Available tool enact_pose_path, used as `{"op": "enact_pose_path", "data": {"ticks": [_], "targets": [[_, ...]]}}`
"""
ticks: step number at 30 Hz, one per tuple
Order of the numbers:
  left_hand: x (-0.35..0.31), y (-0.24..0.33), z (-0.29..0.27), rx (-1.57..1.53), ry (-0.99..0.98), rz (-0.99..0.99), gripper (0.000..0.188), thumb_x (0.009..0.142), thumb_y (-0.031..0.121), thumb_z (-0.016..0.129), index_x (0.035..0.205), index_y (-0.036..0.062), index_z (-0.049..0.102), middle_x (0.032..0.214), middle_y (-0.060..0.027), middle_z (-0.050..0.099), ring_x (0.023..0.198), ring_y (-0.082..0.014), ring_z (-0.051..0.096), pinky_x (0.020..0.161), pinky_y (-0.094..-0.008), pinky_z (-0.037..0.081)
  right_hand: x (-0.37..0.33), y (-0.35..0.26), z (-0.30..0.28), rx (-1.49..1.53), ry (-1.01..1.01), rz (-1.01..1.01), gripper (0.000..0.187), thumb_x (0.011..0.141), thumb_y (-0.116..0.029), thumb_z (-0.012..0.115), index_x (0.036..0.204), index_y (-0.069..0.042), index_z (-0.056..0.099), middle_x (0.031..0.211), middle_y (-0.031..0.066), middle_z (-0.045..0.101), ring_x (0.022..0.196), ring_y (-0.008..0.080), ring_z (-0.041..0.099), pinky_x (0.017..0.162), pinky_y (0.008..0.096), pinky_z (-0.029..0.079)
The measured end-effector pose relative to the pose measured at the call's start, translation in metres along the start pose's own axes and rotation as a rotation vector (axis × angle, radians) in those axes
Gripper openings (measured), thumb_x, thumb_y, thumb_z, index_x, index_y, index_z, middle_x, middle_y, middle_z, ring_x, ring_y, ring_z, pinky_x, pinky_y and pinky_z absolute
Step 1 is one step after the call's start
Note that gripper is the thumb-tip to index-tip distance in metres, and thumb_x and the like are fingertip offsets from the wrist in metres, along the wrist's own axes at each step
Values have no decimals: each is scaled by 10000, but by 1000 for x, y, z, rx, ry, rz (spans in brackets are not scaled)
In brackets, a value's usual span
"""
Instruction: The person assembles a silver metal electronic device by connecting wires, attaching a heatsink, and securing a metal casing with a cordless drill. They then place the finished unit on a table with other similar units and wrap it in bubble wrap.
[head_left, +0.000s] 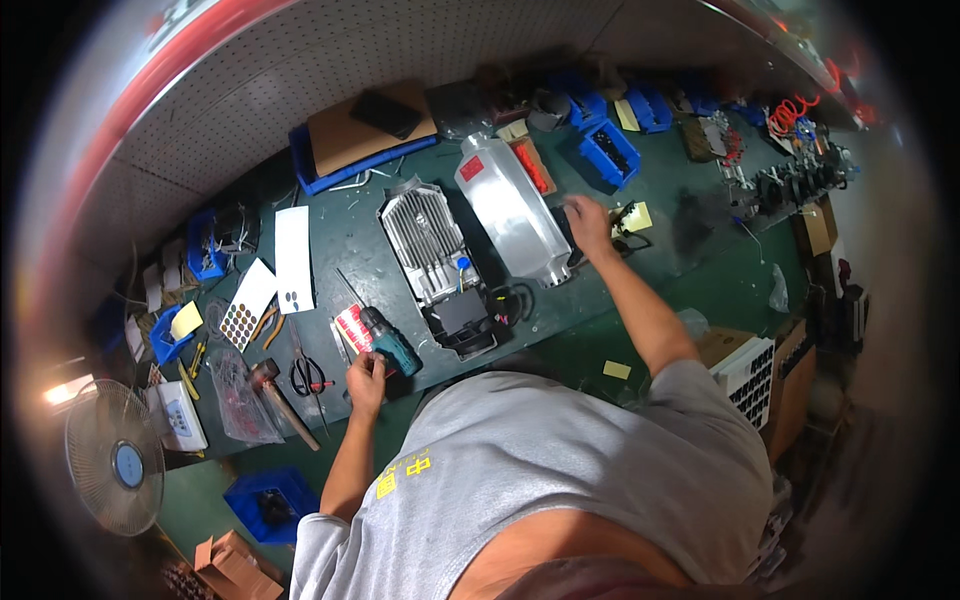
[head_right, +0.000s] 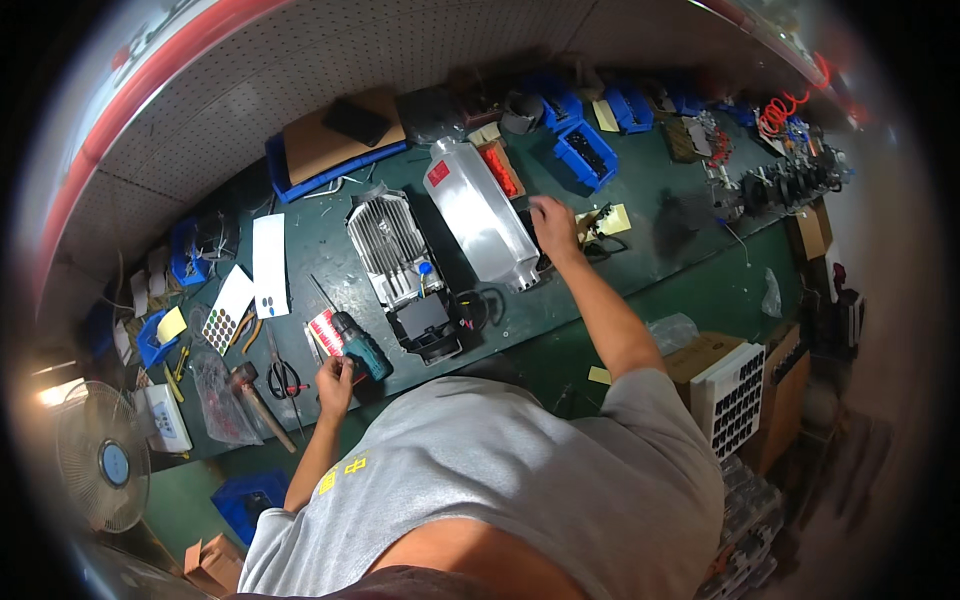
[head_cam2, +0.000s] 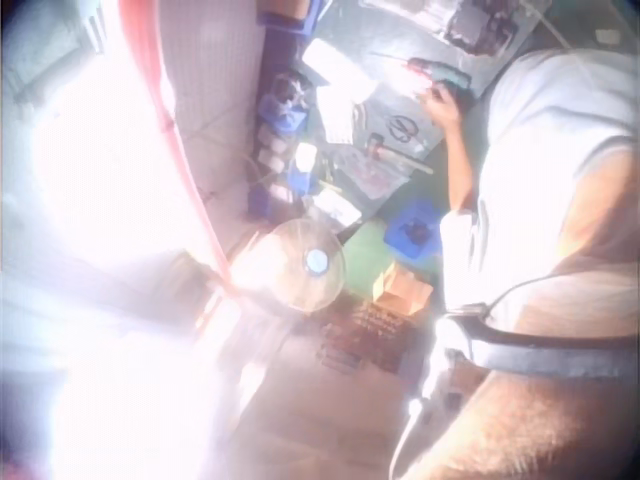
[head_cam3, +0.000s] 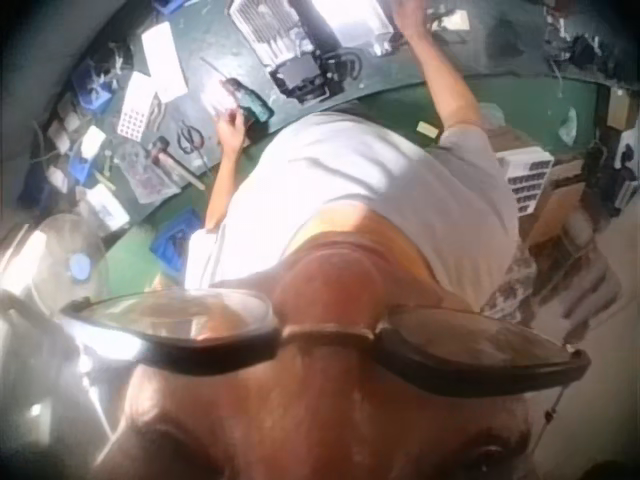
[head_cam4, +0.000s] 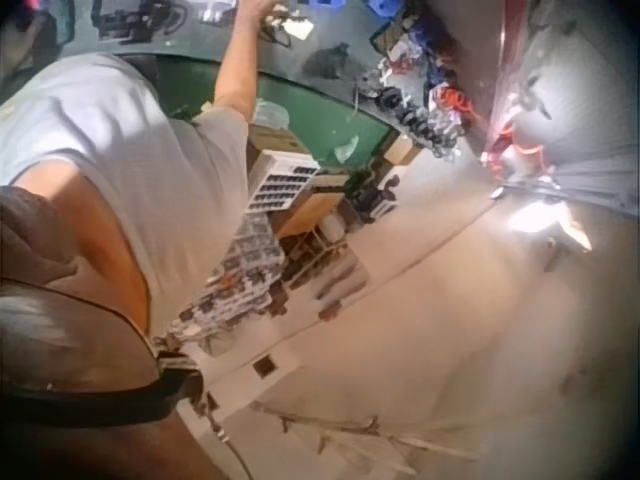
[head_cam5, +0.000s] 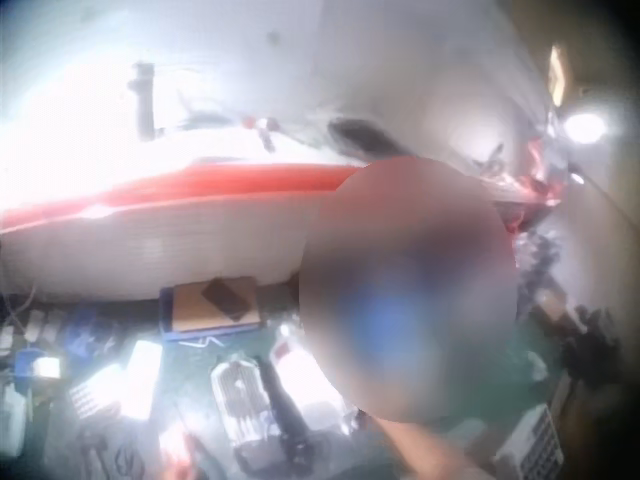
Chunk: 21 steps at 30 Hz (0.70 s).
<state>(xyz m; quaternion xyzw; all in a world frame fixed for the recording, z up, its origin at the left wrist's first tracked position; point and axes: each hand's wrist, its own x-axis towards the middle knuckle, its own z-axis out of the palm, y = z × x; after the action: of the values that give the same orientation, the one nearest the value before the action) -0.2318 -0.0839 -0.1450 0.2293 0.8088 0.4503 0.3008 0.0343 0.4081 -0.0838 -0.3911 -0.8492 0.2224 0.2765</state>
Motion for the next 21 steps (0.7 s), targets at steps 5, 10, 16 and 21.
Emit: {"op": "enact_pose_path", "data": {"ticks": [5,10,16,21], "targets": [[-37,20,4,40,112,-128,147,951,90,659,888,-40,633,711,-13,594,659,-70,515,604,-266,449,100,-5,32,-432,-413,-248,292,887,-59,592,1157,-74,701,1299,97,646,1224,304,549,955,443,450],[-64,31,25,40,144,-164,99,960,61,650,906,-22,645,758,10,598,682,-64,518,617,-251,434,134,19,76,-677,-583,-396,364,969,-155,466,1293,-115,626,1464,92,531,1332,300,452,992,535,374],[-76,39,50,24,224,-210,153,936,110,674,871,-22,633,653,-23,571,604,-79,494,576,-287,442,140,13,76,-711,-668,-308,289,970,-127,457,1176,-94,656,1359,138,582,1275,327,514,990,527,406],[-78,41,55,45,244,-220,169,924,121,683,858,-26,632,651,-43,571,604,-86,495,586,-292,452,136,28,71,-560,-532,-437,265,911,-88,572,1153,-87,680,1262,139,624,1196,325,559,1005,502,413]]}}
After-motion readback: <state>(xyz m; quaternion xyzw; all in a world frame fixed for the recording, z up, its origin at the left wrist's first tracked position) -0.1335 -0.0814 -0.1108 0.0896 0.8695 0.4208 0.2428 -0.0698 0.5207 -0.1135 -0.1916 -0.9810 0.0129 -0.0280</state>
